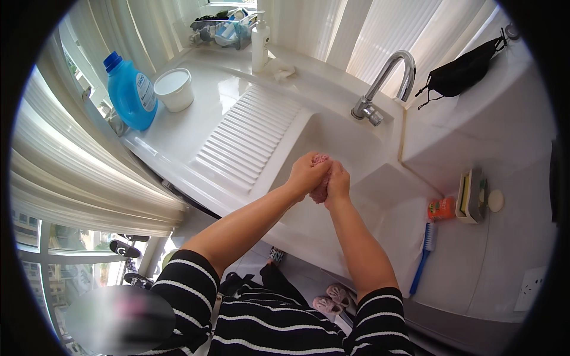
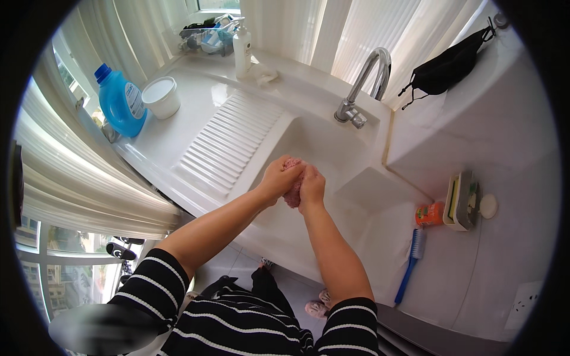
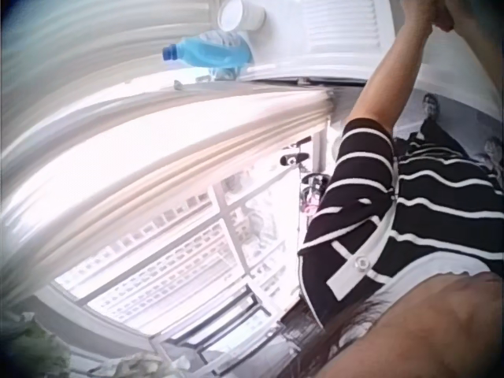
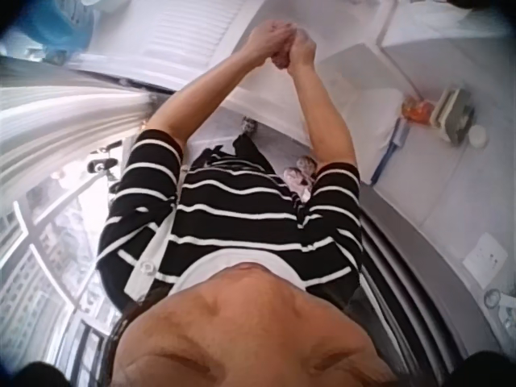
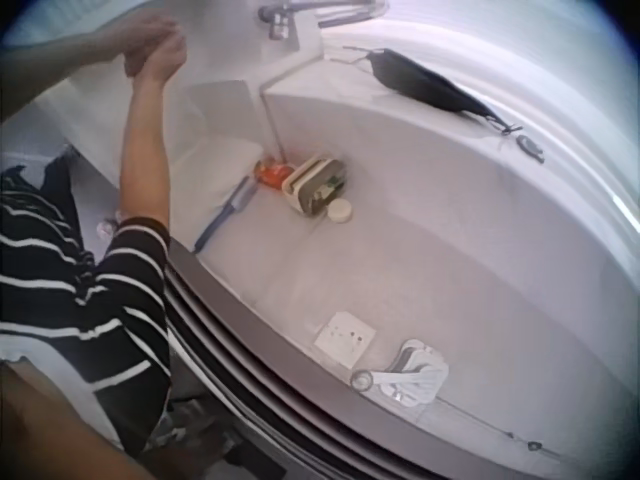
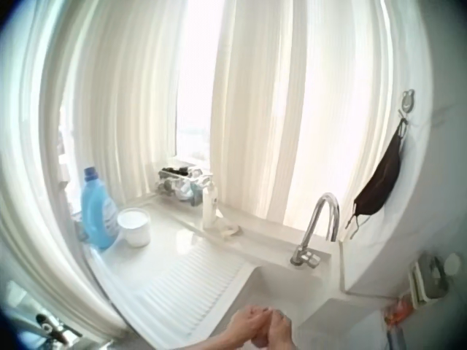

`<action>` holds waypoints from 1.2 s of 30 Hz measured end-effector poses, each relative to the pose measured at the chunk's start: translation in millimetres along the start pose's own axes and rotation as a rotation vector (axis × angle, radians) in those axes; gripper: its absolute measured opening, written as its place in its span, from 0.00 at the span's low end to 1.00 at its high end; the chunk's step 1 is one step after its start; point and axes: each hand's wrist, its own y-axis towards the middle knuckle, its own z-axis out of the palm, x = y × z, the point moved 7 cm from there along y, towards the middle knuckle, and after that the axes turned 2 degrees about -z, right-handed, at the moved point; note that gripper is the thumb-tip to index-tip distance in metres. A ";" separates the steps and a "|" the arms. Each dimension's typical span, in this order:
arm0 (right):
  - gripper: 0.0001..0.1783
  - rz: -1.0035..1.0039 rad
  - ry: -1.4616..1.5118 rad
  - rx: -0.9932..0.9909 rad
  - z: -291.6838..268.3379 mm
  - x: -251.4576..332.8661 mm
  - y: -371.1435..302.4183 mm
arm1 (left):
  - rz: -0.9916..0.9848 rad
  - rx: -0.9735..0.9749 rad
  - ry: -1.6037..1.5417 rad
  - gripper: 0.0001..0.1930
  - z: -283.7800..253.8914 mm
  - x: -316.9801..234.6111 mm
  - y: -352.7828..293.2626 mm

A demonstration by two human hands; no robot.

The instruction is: The person washes a pink cloth by hand in a sink, wrings it out, and places it into a washing machine. They then operate the washing machine controls to start a cycle. The person also wipes the sink counter and washes their hands during the process.

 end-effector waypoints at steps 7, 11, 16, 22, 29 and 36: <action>0.14 0.190 0.108 0.045 30.3 -1.6 -37.5 | 0.433 -0.169 0.283 0.13 -16.4 -28.7 -17.7; 0.14 0.228 0.114 0.024 30.6 -15.5 -46.8 | 0.509 -0.215 0.272 0.11 -19.4 -22.9 -28.0; 0.24 0.212 0.043 0.091 22.6 -29.7 -41.7 | 0.658 -0.290 0.237 0.11 -28.2 -18.7 -44.3; 0.26 0.313 0.497 0.240 66.5 8.7 -85.5 | 0.928 -0.312 0.439 0.14 -16.9 -34.8 -72.2; 0.24 -0.007 0.447 0.278 -12.9 -42.3 0.9 | 0.650 -0.233 0.409 0.11 17.5 -12.0 -36.7; 0.26 0.150 0.395 0.061 -14.4 -59.9 2.9 | 0.538 -0.179 0.447 0.11 16.9 6.3 -13.9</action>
